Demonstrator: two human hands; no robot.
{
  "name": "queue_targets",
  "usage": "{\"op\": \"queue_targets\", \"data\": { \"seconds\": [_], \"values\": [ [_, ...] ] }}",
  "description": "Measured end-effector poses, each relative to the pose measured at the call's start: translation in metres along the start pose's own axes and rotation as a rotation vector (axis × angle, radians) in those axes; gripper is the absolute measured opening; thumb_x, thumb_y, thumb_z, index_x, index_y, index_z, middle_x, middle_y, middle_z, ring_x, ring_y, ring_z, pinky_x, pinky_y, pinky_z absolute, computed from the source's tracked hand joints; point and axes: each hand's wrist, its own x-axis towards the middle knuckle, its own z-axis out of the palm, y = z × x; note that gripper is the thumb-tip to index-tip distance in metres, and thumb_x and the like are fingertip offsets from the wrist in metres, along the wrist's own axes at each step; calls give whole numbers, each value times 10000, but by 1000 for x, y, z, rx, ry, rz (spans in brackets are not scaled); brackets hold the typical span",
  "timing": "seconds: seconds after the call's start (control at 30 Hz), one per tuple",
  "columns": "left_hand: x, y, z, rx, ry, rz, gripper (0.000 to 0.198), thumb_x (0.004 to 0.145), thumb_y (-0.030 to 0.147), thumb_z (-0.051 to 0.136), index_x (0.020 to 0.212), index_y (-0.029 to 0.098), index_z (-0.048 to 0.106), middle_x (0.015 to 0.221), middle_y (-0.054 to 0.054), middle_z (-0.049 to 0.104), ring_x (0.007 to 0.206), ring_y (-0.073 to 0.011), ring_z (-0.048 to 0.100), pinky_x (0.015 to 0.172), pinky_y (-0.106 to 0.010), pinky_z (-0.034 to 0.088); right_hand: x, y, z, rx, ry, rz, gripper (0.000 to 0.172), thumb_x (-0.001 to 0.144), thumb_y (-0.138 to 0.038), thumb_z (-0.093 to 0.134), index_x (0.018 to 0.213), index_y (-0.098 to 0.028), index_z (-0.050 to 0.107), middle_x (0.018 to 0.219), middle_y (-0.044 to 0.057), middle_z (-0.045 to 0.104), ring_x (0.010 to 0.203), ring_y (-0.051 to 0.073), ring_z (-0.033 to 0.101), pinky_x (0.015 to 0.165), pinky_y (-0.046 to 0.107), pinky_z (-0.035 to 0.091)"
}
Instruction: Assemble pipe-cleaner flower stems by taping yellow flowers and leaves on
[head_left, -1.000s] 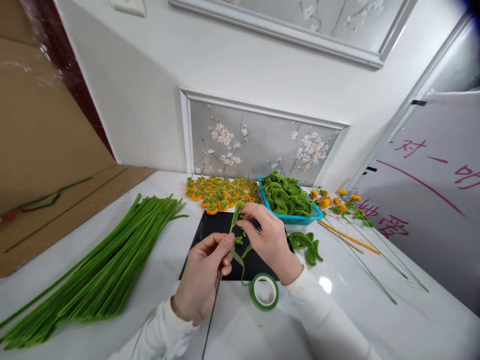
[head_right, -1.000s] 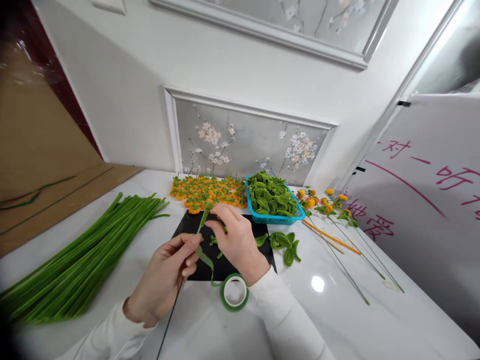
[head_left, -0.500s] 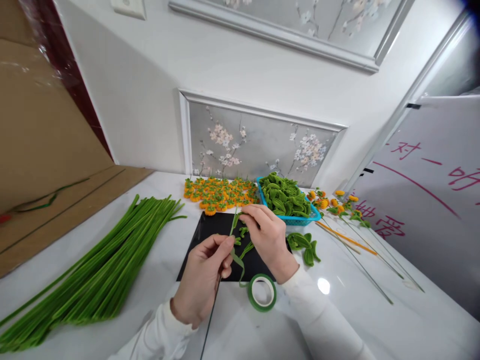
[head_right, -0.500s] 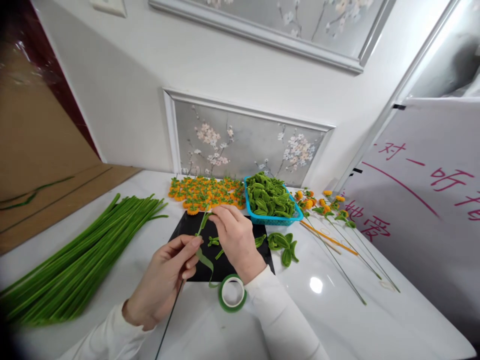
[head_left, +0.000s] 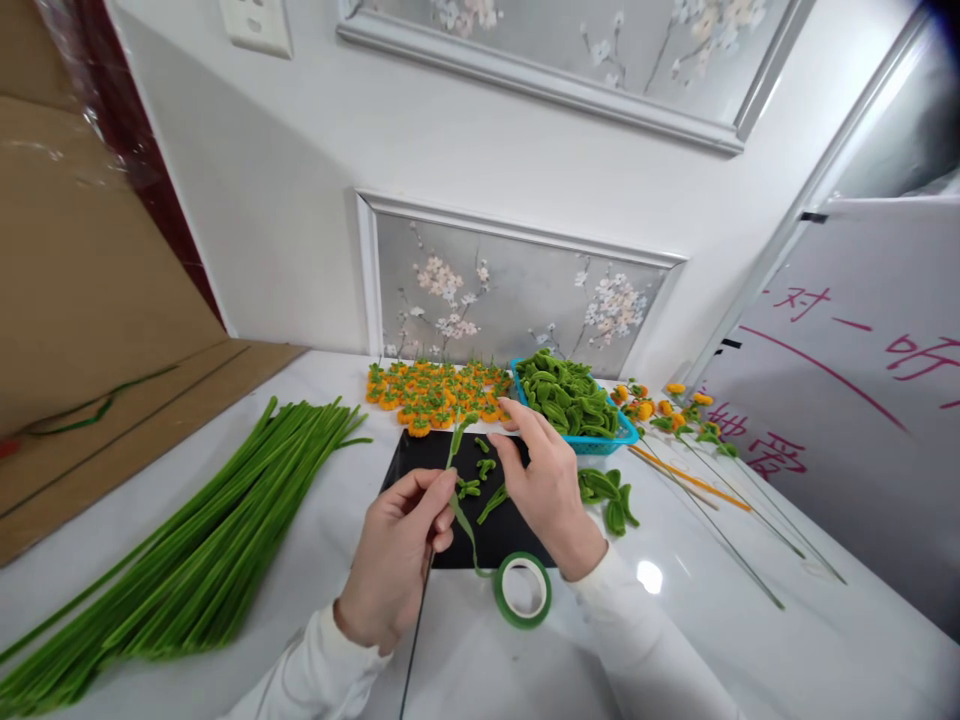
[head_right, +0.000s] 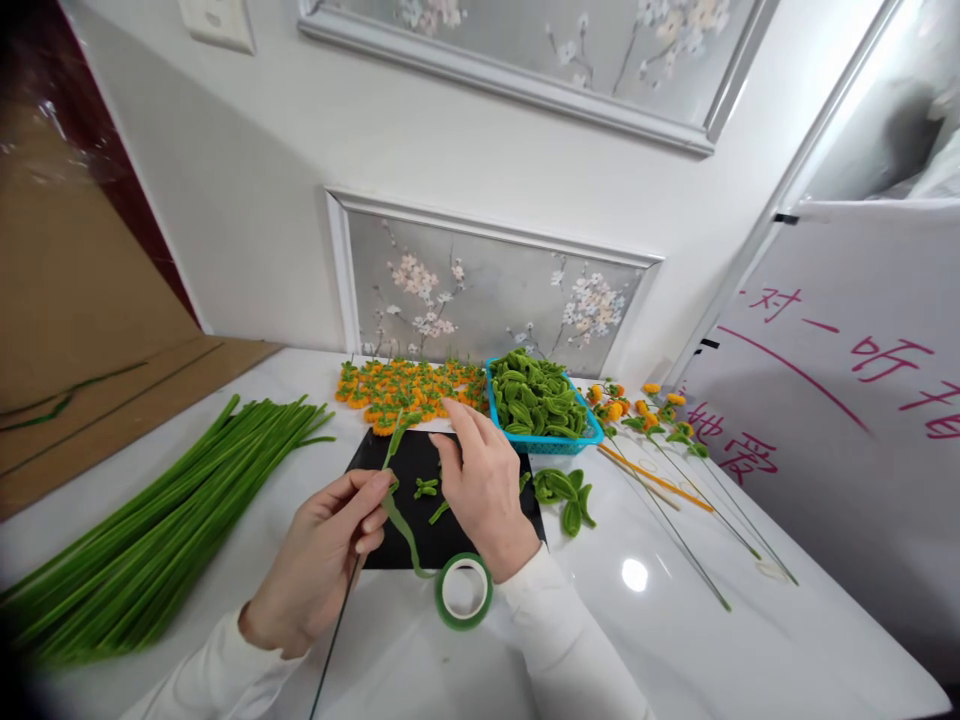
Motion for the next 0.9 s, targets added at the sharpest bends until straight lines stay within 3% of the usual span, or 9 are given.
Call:
{"op": "queue_targets", "data": {
  "seconds": [0.13,0.27,0.47,0.6,0.7,0.9],
  "values": [
    [2,-1,-1,-8,14,5,236,658,309,782,665,135,623,585,57,441,486,-40,346,361,-129,279,0,-5,0,72,2,-48,309,923,-166,431,1193,-221,571,1188,88,617,1110,201,569,951,348,468],
    [3,-1,-1,12,15,7,242,642,314,788,657,138,623,558,63,448,473,-41,356,374,-140,296,-1,-9,0,130,14,-19,209,919,-179,444,1032,-191,620,989,86,656,923,186,614,822,316,500],
    [3,-2,-1,76,38,11,235,646,327,767,666,150,614,505,71,477,445,-52,391,408,-167,327,-3,-14,7,365,-66,175,144,896,-242,493,893,-190,628,793,32,645,665,142,588,620,257,476],
    [5,-6,-4,247,60,96,208,691,339,721,677,163,611,465,70,490,432,-73,421,421,-190,339,0,-16,8,588,-84,357,137,877,-284,525,929,-183,601,702,-5,587,524,108,522,501,232,433],
    [3,-7,-6,455,53,220,189,729,326,686,659,170,606,437,69,482,429,-83,434,440,-201,351,6,-14,5,575,-73,413,201,872,-294,529,1015,-178,609,698,-5,560,535,113,507,497,238,419],
    [1,-9,-9,668,13,385,175,777,284,628,637,185,593,517,63,477,430,-81,445,427,-207,337,11,-10,-1,395,-148,298,165,833,-248,581,941,-196,695,794,22,550,669,137,529,576,255,430]
  ]
}}
